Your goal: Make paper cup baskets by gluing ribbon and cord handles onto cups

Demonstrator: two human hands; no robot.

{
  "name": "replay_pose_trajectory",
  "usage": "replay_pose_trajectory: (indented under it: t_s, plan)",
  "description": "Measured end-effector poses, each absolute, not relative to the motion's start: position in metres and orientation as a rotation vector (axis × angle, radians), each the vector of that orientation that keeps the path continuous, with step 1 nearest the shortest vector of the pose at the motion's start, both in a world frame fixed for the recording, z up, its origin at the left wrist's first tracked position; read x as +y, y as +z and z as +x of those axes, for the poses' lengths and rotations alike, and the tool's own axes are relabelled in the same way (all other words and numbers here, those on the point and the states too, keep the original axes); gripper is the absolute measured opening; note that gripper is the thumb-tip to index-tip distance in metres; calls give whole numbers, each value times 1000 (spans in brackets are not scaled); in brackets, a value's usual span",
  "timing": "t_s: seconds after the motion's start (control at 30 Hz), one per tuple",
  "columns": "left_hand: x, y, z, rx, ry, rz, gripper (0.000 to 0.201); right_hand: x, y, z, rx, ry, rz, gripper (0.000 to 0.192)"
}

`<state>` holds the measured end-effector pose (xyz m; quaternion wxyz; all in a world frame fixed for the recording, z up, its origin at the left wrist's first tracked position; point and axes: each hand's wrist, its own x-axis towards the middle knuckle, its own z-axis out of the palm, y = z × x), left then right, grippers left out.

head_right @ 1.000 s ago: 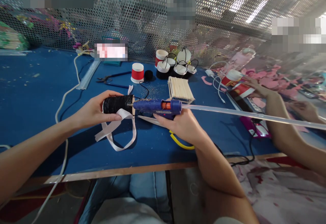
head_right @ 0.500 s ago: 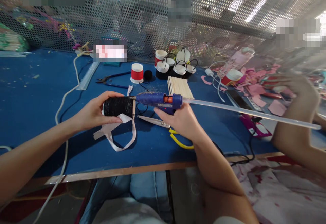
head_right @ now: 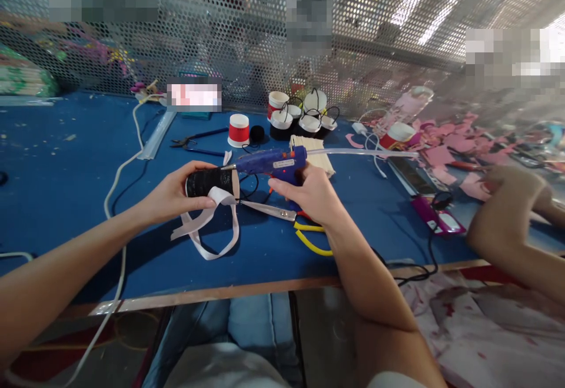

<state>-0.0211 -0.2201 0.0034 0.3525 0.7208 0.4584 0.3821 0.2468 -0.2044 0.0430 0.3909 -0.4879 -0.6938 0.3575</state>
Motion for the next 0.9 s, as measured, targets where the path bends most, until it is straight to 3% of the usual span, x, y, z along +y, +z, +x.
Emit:
replay_pose_trajectory:
  t_s: [0.6, 0.9]
  plan:
    - [-218, 6, -20, 1301, 1214, 1685, 62, -167, 53, 271, -1630, 693, -1347, 31]
    - [-220, 2, -20, 1204, 1169, 1719, 62, -101, 20, 303, -1800, -23, -2035, 41]
